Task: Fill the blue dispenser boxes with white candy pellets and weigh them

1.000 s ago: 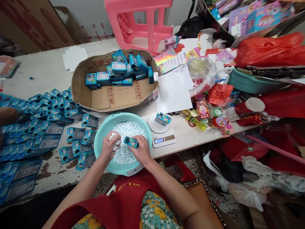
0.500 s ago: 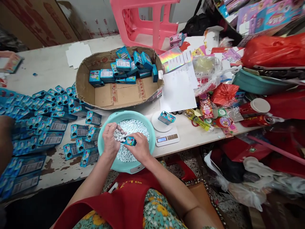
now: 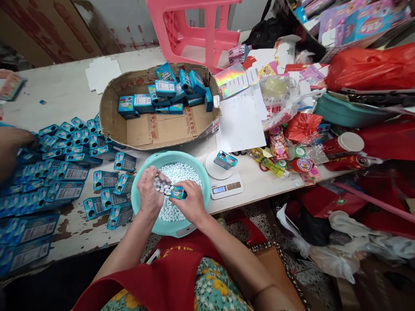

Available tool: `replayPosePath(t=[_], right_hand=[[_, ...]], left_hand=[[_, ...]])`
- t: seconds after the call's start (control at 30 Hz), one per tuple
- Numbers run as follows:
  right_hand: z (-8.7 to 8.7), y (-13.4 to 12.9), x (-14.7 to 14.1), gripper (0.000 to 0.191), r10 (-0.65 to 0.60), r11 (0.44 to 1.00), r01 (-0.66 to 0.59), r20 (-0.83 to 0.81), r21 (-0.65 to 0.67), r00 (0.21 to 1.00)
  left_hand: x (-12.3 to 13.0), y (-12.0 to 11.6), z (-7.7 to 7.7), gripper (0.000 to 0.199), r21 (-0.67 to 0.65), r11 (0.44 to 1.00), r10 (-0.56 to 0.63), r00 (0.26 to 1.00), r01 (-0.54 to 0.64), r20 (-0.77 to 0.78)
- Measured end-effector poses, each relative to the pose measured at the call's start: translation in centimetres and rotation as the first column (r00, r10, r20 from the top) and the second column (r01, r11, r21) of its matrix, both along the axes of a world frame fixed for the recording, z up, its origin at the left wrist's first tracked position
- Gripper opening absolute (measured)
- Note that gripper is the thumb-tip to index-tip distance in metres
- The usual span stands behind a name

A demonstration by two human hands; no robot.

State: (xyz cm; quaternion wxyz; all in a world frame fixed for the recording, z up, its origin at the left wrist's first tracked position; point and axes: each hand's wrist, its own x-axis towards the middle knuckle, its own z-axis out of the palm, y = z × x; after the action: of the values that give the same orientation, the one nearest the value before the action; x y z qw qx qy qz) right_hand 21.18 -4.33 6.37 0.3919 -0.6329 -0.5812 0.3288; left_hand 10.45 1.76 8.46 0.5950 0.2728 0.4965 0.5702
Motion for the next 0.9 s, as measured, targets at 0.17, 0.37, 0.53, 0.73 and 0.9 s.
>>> replayPosePath(t=[0.17,0.37,0.53,0.73,0.9], right_hand=[[0.1,0.0,0.3,0.035,-0.005,1.000,0.006,-0.020,0.017,1.000],[-0.1,-0.3,0.5,0.035,-0.021,1.000,0.020,-0.031,-0.008,0.999],[-0.1,-0.7,0.8,0.035,-0.031,0.999,0.032,-0.078,0.007,0.996],[-0.9,-0.9,1.6,0.036,-0.044,0.999,0.041,-0.141,-0.024,0.989],[-1.1,-0.7,1.8,0.036,-0.057,0.998,0.055,-0.144,-0.013,0.988]], left_hand=[[0.2,-0.1,-0.2,0.028,-0.007,1.000,0.018,1.000,-0.018,0.005],[1.1,-0.2,-0.4,0.031,0.016,0.999,0.038,0.999,-0.038,-0.033],[1.6,-0.6,0.0,0.035,-0.016,0.999,0.036,0.999,-0.037,-0.031],[2.0,-0.7,0.4,0.036,-0.066,0.997,-0.038,0.999,0.038,-0.006],[2.5,-1.1,0.0,0.035,-0.030,0.998,-0.049,0.998,0.048,-0.045]])
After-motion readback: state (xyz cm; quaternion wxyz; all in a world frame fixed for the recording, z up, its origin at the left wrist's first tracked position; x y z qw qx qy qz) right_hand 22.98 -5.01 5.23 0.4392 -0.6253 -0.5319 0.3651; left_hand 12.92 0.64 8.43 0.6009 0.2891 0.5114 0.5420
